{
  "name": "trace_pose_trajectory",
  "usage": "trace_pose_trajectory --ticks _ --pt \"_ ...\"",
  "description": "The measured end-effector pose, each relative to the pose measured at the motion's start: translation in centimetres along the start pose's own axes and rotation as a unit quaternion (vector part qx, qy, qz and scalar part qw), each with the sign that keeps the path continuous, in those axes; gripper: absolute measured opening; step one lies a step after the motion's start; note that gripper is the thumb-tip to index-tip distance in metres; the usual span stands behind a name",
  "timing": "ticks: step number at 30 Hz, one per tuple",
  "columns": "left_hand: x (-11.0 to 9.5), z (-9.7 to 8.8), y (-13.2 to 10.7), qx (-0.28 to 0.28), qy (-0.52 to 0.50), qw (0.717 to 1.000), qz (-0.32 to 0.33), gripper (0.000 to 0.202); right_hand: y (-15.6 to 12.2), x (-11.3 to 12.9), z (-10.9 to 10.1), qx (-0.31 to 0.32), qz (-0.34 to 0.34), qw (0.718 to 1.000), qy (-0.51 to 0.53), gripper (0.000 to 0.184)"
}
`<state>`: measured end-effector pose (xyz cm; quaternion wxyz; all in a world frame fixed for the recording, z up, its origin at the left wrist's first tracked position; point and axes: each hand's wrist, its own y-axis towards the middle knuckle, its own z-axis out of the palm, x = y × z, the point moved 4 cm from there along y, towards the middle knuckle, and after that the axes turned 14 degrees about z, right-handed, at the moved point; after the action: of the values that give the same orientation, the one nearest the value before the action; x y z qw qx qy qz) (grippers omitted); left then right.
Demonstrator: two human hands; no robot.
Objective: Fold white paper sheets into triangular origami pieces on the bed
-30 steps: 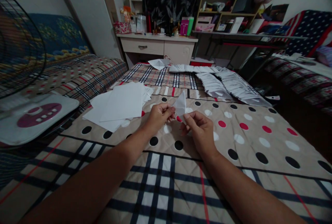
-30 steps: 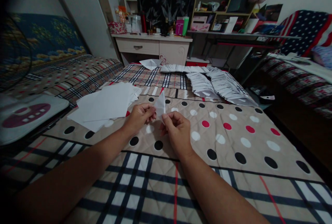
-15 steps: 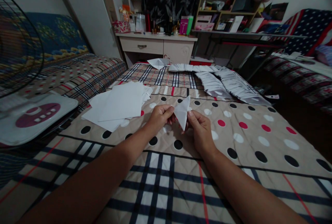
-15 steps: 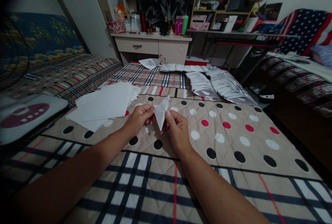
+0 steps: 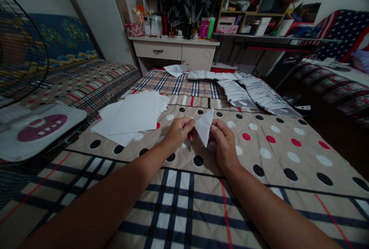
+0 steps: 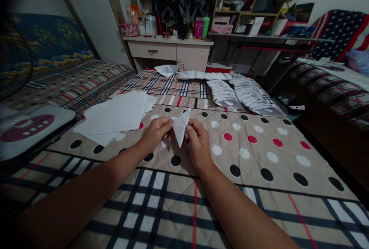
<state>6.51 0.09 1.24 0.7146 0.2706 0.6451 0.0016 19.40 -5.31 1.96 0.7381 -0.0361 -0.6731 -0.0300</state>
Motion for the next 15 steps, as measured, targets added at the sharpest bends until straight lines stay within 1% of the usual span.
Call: trace_pose_trajectory --ticks 4,7,9,13,15 --pt "0.0 -0.3 -0.2 -0.044 0.033 0.998 0.013 0.046 -0.4 0.7 0.4 -0.01 -0.026 0.998 -0.048 0.018" --pt "-0.2 -0.3 -0.4 -0.044 0.072 0.996 0.032 0.045 -0.3 0.8 0.4 -0.018 -0.034 0.997 -0.059 0.016" --pt "-0.3 0.0 -0.5 -0.013 0.102 0.994 0.048 0.044 -0.1 0.6 0.2 -0.024 -0.032 0.998 -0.046 0.013" --pt "-0.2 0.8 -0.8 0.085 0.158 0.983 0.047 0.041 0.8 -0.2 -0.5 -0.026 -0.009 0.999 -0.044 0.015" --pt "-0.2 0.9 -0.9 0.104 0.218 0.968 0.064 0.037 1.4 -0.5 -1.0 -0.036 -0.004 0.997 -0.065 0.016"
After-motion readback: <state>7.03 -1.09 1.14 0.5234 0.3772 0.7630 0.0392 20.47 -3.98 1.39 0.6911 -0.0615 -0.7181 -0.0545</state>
